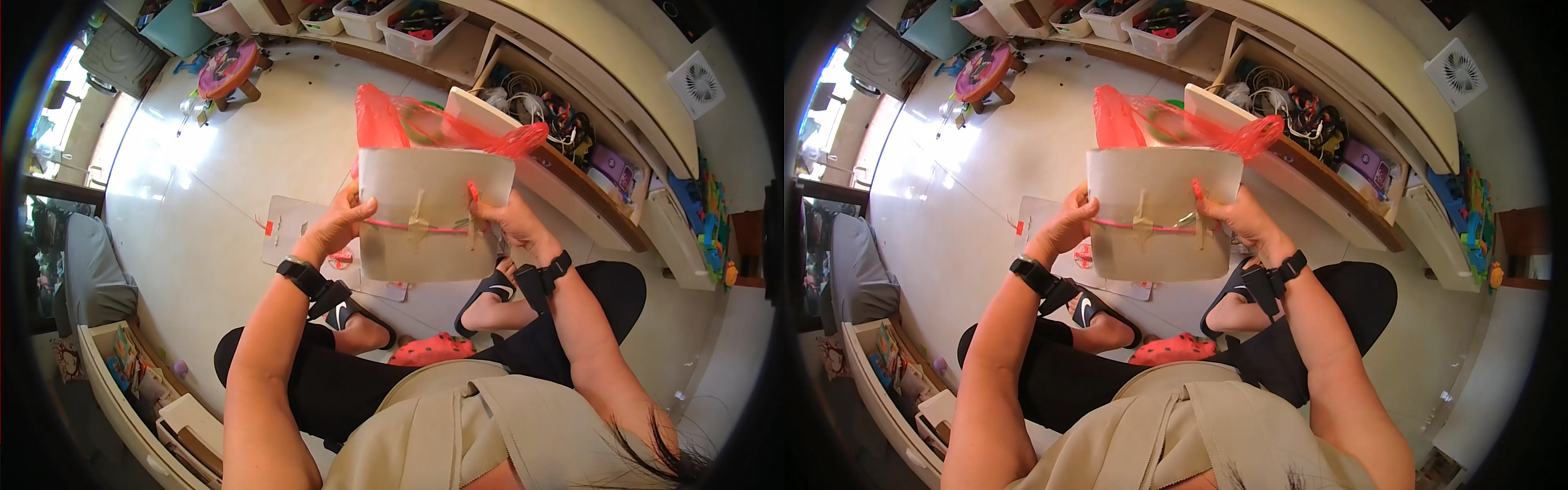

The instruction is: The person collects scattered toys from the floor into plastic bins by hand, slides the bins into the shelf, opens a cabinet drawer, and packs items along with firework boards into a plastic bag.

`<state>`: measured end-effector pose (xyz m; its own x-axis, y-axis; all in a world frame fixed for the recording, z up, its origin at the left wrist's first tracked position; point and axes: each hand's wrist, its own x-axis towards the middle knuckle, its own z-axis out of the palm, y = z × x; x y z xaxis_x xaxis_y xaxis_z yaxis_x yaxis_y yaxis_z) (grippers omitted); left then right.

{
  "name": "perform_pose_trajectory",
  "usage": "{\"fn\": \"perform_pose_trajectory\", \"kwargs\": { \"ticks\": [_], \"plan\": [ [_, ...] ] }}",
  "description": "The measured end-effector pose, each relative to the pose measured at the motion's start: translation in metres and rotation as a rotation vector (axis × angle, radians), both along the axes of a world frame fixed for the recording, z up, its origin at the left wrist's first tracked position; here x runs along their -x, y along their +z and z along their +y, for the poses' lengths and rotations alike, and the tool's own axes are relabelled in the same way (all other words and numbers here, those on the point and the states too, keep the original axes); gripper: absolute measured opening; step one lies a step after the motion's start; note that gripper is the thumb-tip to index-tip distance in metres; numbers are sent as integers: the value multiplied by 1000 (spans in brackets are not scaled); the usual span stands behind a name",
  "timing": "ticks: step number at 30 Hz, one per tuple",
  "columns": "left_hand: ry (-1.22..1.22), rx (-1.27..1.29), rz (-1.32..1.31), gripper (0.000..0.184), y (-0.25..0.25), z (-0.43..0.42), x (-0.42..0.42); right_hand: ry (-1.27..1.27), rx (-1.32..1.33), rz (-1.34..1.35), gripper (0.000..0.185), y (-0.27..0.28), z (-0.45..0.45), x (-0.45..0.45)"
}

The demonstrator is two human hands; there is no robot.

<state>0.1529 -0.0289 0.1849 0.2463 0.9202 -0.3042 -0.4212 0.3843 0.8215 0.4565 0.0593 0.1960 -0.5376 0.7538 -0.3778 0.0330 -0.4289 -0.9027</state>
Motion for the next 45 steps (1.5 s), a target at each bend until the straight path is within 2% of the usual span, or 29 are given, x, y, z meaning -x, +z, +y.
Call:
{"fn": "perform_pose_trajectory", "kwargs": {
  "ticks": [1,5,10,16,23,25,26,28,29,31,32,34,35,37,38,45],
  "plan": [
    [-1,1,0,73,1,0,2,58,-21,-31,54,2,-1,2],
    [27,98,55,65,0,3,2,29,-33,15,55,5,-9,10],
    [146,218,-4,54,1,0,-2,100,110,6,59,15,-4,14],
    [181,201,13,46,-8,-1,1,105,155,41,64,25,-8,22],
    [158,236,68,50,-11,-3,3,84,262,153,73,21,-10,22],
    [196,185,27,61,-9,-6,3,33,311,390,79,21,-8,22],
    [197,183,29,61,-9,-6,2,34,309,391,79,19,-5,20],
    [296,214,-23,73,-9,-7,1,176,517,530,77,18,2,18],
    [295,213,-21,73,-9,-6,2,176,516,532,77,17,2,18],
    [260,167,-285,81,-7,-6,6,38,243,239,58,26,-3,25],
    [259,167,-285,81,-11,-6,7,38,243,240,58,22,-2,26],
    [260,170,-426,83,-19,-4,9,96,121,222,38,18,0,30],
    [260,170,-426,83,-23,-6,12,96,121,222,38,19,1,29],
    [191,121,-590,79,-19,-13,13,-9,133,285,31,38,3,31],
    [173,104,-638,77,-17,-16,14,-21,46,280,29,38,7,30],
    [332,111,-680,68,-31,-33,33,-141,20,320,34,53,23,13]
  ]
}}
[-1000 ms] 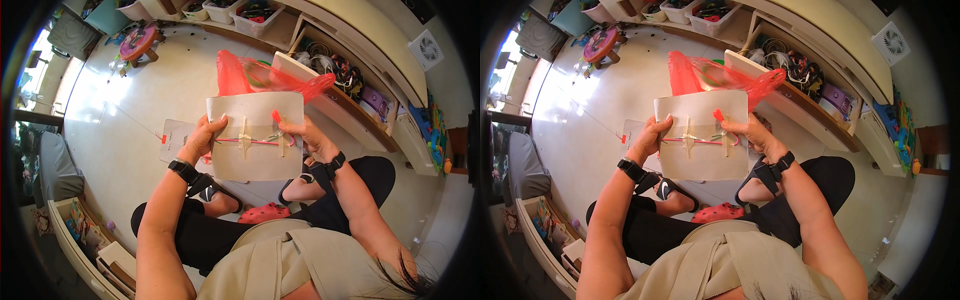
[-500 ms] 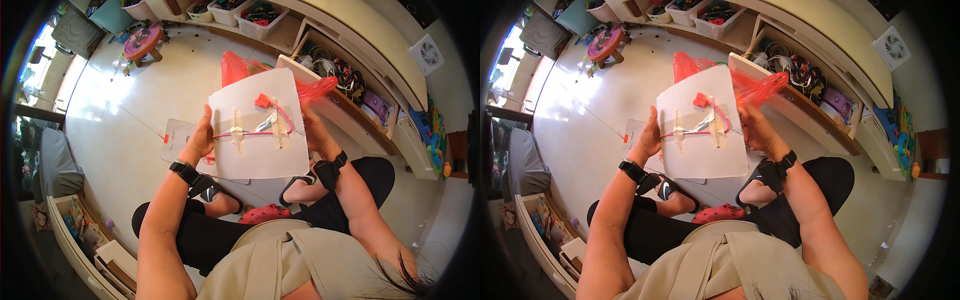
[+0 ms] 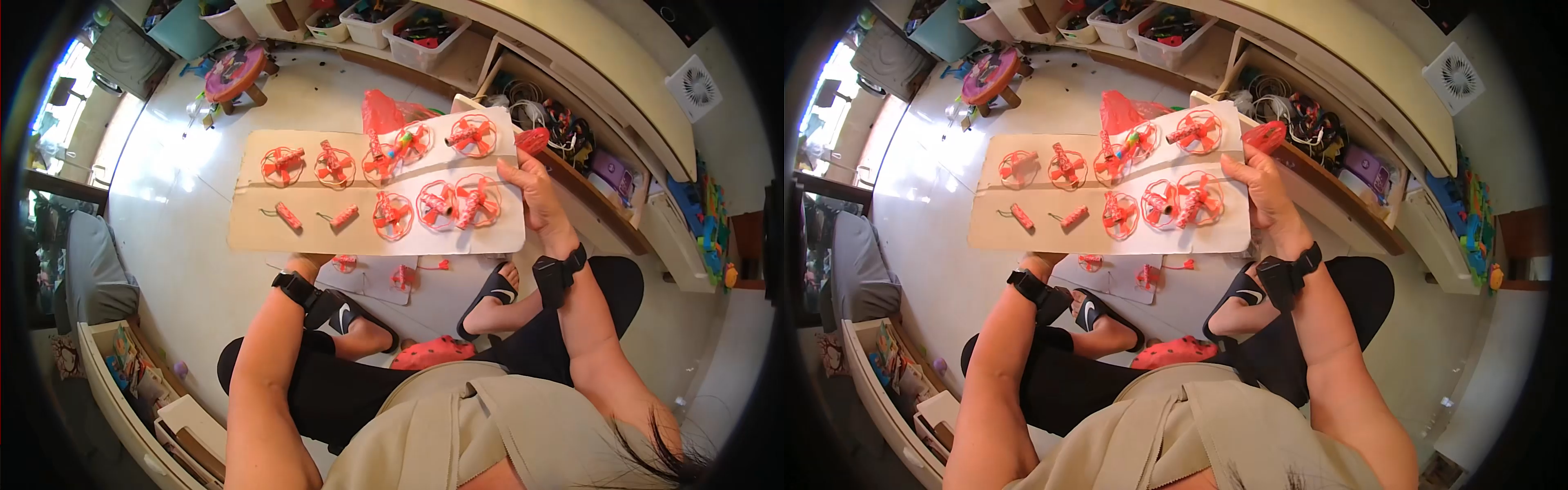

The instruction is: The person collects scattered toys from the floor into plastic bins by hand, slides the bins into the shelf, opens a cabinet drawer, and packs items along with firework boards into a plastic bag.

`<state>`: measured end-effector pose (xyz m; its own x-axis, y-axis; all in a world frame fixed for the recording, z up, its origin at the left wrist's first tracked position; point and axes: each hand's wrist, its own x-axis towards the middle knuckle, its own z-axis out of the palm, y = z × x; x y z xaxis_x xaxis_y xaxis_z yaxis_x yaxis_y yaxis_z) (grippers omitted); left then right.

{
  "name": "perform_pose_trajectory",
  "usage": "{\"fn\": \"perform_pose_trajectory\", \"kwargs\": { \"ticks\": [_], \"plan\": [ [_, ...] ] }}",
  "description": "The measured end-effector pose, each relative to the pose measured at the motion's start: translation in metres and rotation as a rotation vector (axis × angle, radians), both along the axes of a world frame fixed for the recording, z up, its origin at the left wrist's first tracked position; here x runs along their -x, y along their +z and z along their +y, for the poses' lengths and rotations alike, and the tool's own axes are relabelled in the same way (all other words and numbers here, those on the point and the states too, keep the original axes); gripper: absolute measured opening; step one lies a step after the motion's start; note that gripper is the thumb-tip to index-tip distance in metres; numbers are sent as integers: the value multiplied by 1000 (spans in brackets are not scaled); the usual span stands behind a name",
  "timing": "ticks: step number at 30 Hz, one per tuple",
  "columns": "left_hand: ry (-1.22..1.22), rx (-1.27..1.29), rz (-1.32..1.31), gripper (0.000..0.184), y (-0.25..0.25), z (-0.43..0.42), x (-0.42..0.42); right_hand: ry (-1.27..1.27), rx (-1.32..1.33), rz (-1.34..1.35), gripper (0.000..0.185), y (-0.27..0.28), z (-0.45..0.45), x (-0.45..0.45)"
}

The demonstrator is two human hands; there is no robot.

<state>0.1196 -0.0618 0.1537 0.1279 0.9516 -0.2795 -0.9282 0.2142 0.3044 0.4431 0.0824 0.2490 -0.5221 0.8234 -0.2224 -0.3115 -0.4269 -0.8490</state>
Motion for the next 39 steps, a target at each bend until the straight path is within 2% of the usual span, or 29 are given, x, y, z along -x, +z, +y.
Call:
{"fn": "perform_pose_trajectory", "kwargs": {
  "ticks": [7,13,16,18,19,21,24,25,27,28,30,32,34,35,37,39],
  "plan": [
    [199,-30,27,58,12,8,23,3,-11,112,36,-2,2,1],
    [409,-208,-67,60,89,19,32,35,130,282,37,-25,-8,11],
    [417,-210,32,66,114,12,30,69,231,301,37,-33,-26,25],
    [360,-306,115,53,121,13,28,88,282,303,38,-34,-40,33],
    [365,-307,115,53,116,15,26,169,323,251,39,-36,-46,34],
    [460,-70,621,39,88,18,25,229,384,133,43,-46,-58,35],
    [377,71,460,34,62,19,36,376,340,9,49,-65,-61,25],
    [419,59,538,28,60,18,33,379,347,2,49,-66,-59,18],
    [415,74,505,28,63,15,28,516,337,-136,52,-62,-51,9],
    [408,82,477,28,65,15,25,516,344,-142,52,-56,-49,7],
    [381,70,404,27,54,14,28,555,476,73,52,-40,-41,3],
    [356,54,333,25,45,15,29,569,480,-4,49,-48,-40,3],
    [329,14,214,34,53,16,25,404,425,-127,47,-42,-49,12],
    [329,16,210,34,57,16,23,404,427,-131,47,-51,-48,10],
    [209,-60,83,49,62,14,23,394,402,-153,44,-69,-46,11],
    [199,-44,115,54,59,14,22,361,378,-175,43,-74,-43,8]
  ]
}}
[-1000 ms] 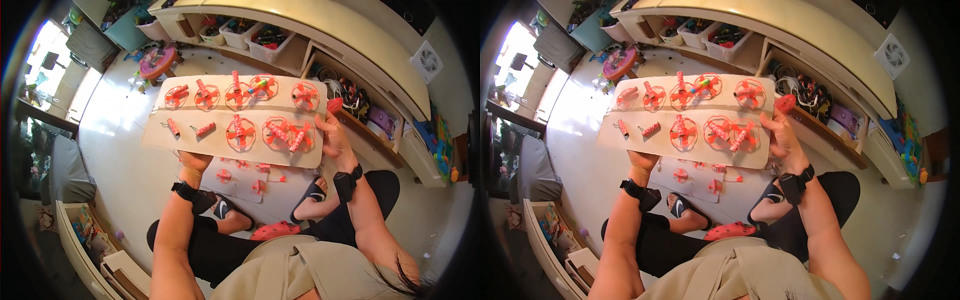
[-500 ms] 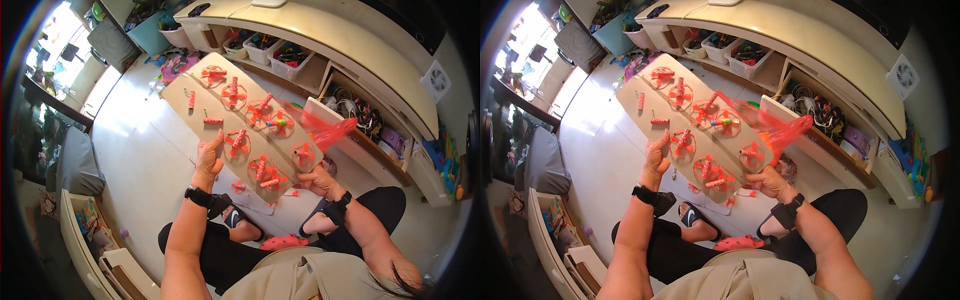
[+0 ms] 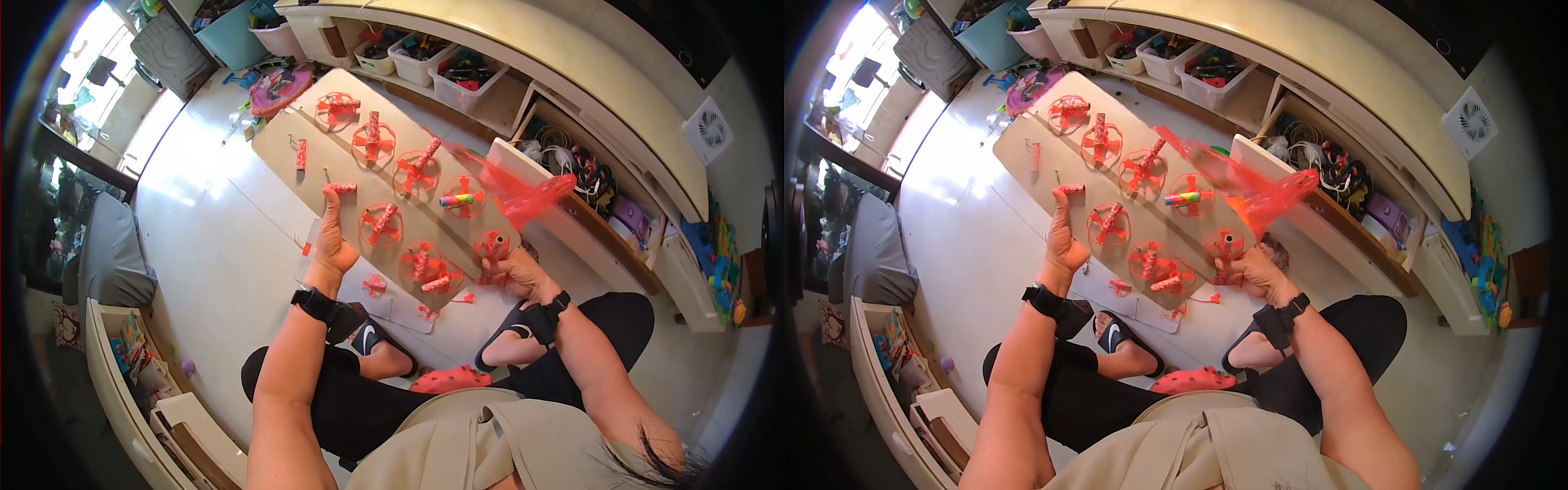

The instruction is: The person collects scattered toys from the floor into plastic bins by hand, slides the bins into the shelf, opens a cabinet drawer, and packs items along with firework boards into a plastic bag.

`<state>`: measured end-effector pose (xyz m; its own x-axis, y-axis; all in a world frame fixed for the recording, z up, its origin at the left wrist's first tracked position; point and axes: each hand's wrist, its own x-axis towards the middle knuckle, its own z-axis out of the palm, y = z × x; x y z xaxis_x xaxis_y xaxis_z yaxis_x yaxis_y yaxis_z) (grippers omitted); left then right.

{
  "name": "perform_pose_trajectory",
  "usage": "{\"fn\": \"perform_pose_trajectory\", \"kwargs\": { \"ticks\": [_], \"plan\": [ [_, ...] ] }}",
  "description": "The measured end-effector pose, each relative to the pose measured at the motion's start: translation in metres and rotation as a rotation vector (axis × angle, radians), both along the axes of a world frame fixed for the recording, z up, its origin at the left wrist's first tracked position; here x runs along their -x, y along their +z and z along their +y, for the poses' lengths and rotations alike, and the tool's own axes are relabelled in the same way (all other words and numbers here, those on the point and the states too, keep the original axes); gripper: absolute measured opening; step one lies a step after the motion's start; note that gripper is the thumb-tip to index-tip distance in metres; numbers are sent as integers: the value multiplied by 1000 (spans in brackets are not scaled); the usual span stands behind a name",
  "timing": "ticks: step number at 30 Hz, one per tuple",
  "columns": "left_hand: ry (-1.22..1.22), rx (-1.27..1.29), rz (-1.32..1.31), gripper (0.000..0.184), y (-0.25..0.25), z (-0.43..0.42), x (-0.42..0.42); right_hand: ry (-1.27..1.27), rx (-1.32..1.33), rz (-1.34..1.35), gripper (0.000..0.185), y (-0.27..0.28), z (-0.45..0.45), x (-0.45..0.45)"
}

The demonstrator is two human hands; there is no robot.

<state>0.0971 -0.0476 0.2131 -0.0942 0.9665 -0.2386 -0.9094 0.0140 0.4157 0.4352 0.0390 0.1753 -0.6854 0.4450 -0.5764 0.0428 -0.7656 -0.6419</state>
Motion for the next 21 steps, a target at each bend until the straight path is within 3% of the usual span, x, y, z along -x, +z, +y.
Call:
{"fn": "perform_pose_trajectory", "kwargs": {
  "ticks": [2,4,8,11,13,17,19,20,21],
  "plan": [
    [-9,16,30,58,-3,0,-2,-27,-34,-22,42,-5,1,-2],
    [-42,28,-68,58,-1,0,-7,-118,-43,205,34,-15,3,-3],
    [-137,73,2,60,11,-3,-16,-264,-20,67,28,-8,2,-1],
    [-68,153,14,59,12,-1,-26,-320,-18,79,26,-26,6,-4],
    [-121,164,8,50,16,-5,-34,-439,1,116,25,-36,9,-3],
    [-163,265,6,48,3,-11,-43,-494,-58,1,20,-44,17,-4],
    [-246,332,95,49,-12,-14,-40,-469,-113,104,26,-43,25,-7],
    [-340,355,72,48,-19,-16,-36,-388,-123,58,14,-37,30,-14],
    [-348,365,63,48,-22,-20,-37,-394,-114,48,14,-31,31,-15]
  ]
}}
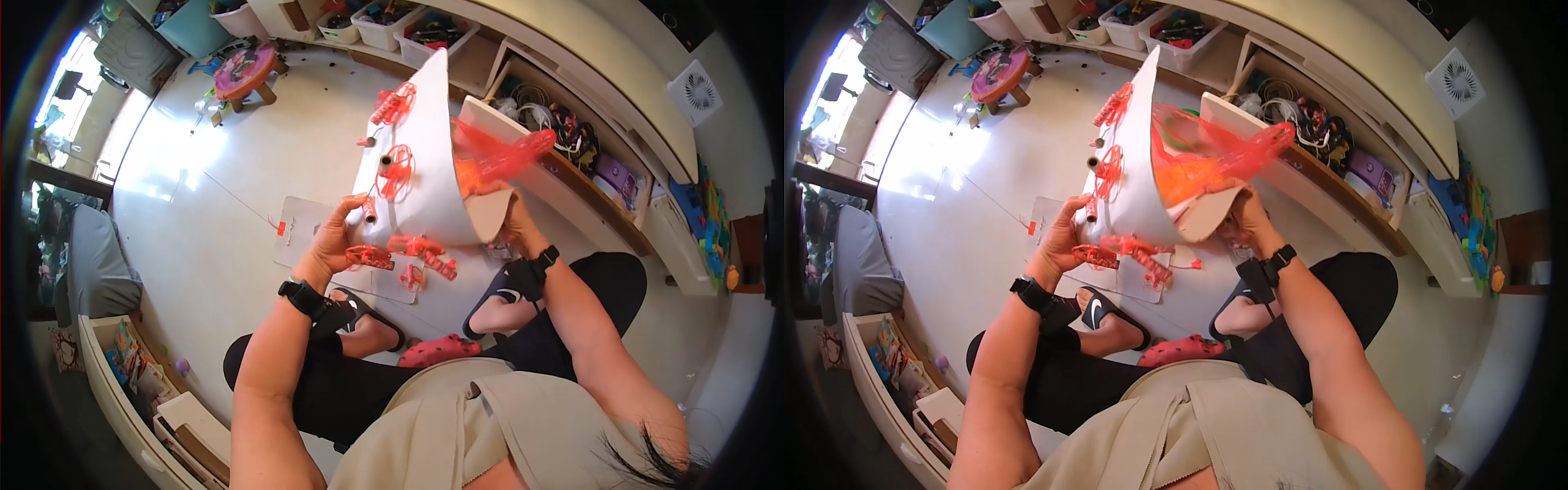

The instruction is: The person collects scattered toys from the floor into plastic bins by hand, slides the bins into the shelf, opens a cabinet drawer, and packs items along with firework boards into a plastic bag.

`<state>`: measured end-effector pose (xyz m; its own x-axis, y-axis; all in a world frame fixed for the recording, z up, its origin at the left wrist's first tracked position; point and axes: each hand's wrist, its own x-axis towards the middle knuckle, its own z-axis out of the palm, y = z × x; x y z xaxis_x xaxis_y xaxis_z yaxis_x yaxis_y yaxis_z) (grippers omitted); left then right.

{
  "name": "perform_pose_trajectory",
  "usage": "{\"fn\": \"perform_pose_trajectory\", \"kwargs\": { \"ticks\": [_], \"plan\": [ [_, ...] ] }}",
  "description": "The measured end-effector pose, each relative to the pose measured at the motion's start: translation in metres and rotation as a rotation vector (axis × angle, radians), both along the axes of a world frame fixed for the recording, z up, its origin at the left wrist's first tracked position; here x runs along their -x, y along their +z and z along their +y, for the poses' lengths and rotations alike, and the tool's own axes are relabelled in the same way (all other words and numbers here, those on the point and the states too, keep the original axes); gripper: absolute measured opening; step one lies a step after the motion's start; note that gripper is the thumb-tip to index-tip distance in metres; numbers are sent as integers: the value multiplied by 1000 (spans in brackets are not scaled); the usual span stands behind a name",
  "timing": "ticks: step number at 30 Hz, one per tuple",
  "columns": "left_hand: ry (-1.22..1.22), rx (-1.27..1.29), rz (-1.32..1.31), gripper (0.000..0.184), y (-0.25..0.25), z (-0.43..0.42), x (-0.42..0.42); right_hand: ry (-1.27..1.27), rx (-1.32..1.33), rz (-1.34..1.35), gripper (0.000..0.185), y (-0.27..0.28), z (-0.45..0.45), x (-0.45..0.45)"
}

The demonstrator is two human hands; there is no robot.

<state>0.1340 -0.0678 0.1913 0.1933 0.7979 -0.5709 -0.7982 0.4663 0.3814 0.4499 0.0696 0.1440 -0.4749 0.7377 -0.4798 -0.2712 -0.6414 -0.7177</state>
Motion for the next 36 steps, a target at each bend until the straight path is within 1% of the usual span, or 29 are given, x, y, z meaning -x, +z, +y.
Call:
{"fn": "perform_pose_trajectory", "kwargs": {
  "ticks": [2,3,4,6,7,8,10,11,13,14,16,17,18,20,21,24,25,26,28,29,30,31,32,34,35,36],
  "plan": [
    [-92,63,91,48,-2,-3,0,-15,-241,86,10,10,0,9],
    [-90,48,157,48,-9,-4,0,21,-395,14,11,28,-3,14],
    [-108,49,159,48,-15,-5,2,3,-393,12,11,34,-2,15],
    [-173,4,33,50,-26,-6,10,122,-722,-10,11,41,6,15],
    [-184,-44,-7,55,-26,-4,12,131,-731,-29,12,46,7,15],
    [-154,-2,14,55,-27,-3,14,105,-726,-35,12,51,6,15],
    [-151,-69,64,52,-18,-1,14,127,-744,-76,14,56,3,17],
    [-172,-67,68,52,-15,-1,12,85,-719,-55,16,53,3,17],
    [-147,-92,196,54,-10,-3,11,62,-747,-49,17,50,9,15],
    [-162,-93,198,54,-13,-4,12,57,-776,-42,18,49,11,13],
    [-348,-133,125,61,-21,-6,11,43,-781,-12,18,53,12,14],
    [-365,-102,111,66,-26,-8,10,43,-788,22,18,55,12,14],
    [-375,-102,110,66,-24,-8,4,35,-787,17,18,55,13,14],
    [-411,-65,153,64,-22,-9,-9,53,-809,81,18,57,15,14],
    [-404,35,124,59,-7,-8,-16,50,-808,79,18,60,13,14],
    [-470,41,180,58,-6,-10,-16,76,-836,81,15,71,10,12],
    [-471,43,178,58,-10,-11,-15,114,-807,36,8,73,10,10],
    [-471,6,225,49,-19,-11,-12,153,-779,-9,7,74,10,7],
    [-469,-69,318,32,-21,-10,-13,172,-818,-35,5,64,13,9],
    [-459,-66,346,25,-20,-11,-12,107,-755,5,9,58,12,12],
    [-456,-65,345,25,-22,-11,-11,42,-691,45,15,56,11,14],
    [-410,-50,373,25,-25,-10,-9,42,-875,-18,24,58,11,13],
    [-364,-34,400,24,-28,-10,-8,46,-875,-17,24,54,10,15],
    [-316,-23,417,26,-22,-7,-9,-129,-609,149,29,40,8,18],
    [-286,-50,440,27,-22,-6,-8,-128,-608,149,29,34,7,17],
    [-255,-76,462,28,-20,-5,-8,-206,-654,-69,30,32,2,19]
  ]
}}
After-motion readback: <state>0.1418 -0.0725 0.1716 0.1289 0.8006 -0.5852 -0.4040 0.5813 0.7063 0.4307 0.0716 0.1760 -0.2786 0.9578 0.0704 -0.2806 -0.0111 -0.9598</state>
